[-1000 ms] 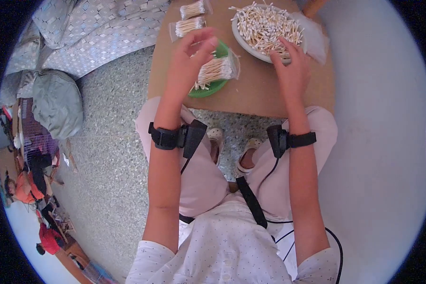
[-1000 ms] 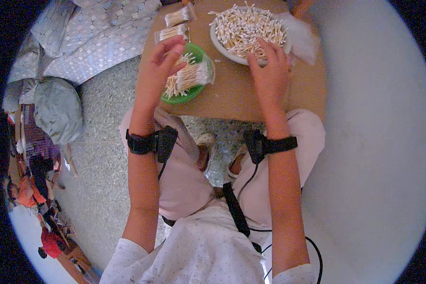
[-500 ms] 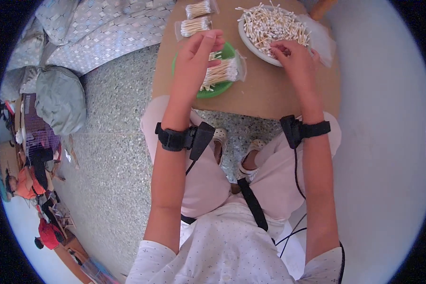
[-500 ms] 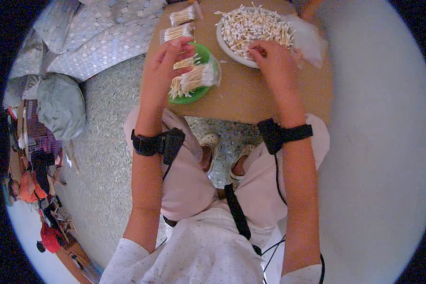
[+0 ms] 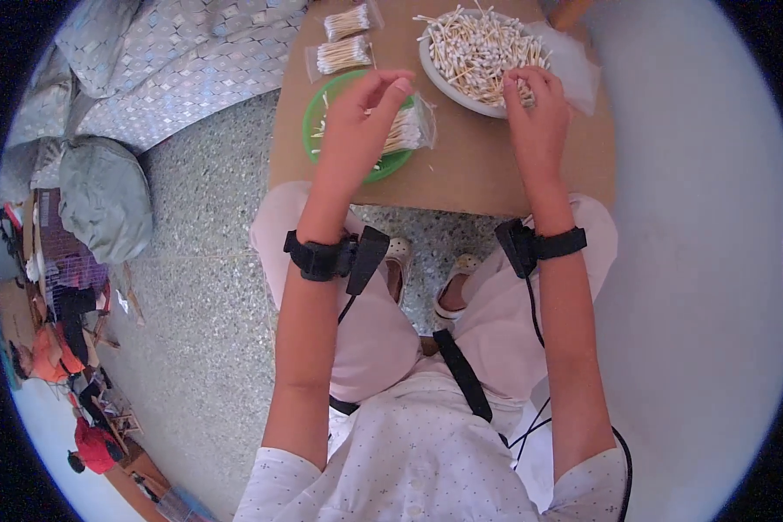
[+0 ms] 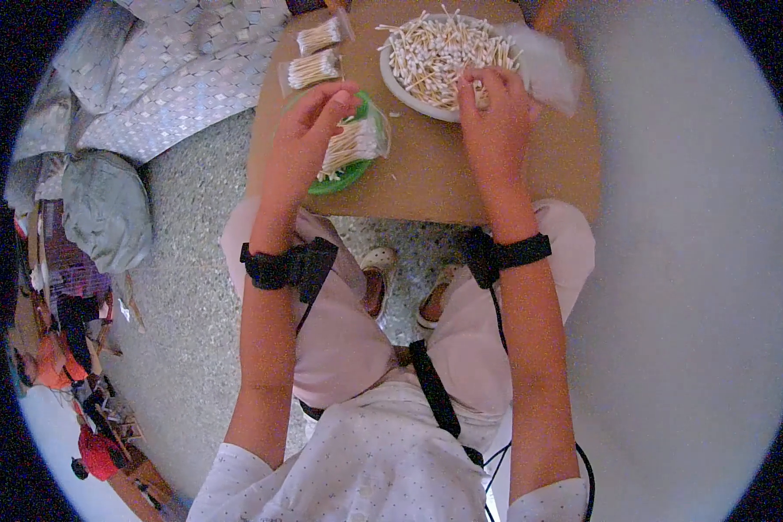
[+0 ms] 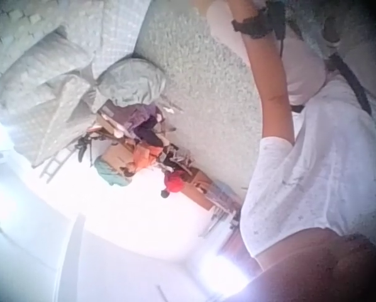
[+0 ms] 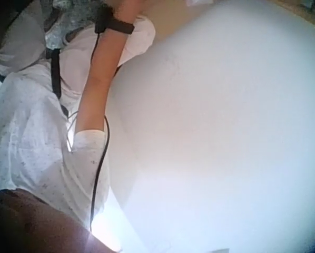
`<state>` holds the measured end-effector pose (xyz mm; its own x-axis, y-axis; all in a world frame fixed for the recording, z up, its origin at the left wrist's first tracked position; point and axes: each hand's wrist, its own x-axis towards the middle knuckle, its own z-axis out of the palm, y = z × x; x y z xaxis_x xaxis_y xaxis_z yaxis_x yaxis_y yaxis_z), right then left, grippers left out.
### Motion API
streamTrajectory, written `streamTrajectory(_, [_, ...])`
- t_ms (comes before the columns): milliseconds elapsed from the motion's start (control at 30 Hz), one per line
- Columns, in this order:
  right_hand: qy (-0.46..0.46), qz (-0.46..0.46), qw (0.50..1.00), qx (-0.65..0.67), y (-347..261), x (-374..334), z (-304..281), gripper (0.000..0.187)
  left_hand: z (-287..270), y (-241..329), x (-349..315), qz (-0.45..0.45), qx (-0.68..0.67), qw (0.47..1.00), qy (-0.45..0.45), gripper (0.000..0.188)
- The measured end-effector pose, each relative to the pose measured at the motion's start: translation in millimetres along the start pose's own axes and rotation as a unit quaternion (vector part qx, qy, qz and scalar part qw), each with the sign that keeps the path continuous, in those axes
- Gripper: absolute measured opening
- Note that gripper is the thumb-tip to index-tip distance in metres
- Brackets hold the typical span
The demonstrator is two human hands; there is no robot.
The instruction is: Packing cotton swabs into small plastic bags.
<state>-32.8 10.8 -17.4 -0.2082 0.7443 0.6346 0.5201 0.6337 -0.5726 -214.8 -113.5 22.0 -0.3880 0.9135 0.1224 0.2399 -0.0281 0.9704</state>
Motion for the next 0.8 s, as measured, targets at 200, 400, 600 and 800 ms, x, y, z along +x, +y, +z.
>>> streamTrajectory(200, [0.052, 0.017, 0.993, -0.105, -6, 0, -3, 0.015, 3, -2, -4, 0.010, 0.037, 0.999, -0.027, 0.027])
streamTrajectory(400, [0.028, 0.052, 0.998, -0.006, -4, 8, -7, 0.016, 7, -5, -3, -0.006, -0.001, 0.998, -0.064, 0.026])
streamTrajectory(600, [-0.031, 0.056, 0.997, 0.054, 13, 6, 4, 0.018, 12, -3, -4, 0.026, 0.015, 0.999, -0.043, 0.026])
streamTrajectory(800, [0.024, 0.056, 0.993, 0.097, -4, 5, -1, 0.013, 13, 6, -6, 0.023, 0.032, 0.999, 0.021, 0.026])
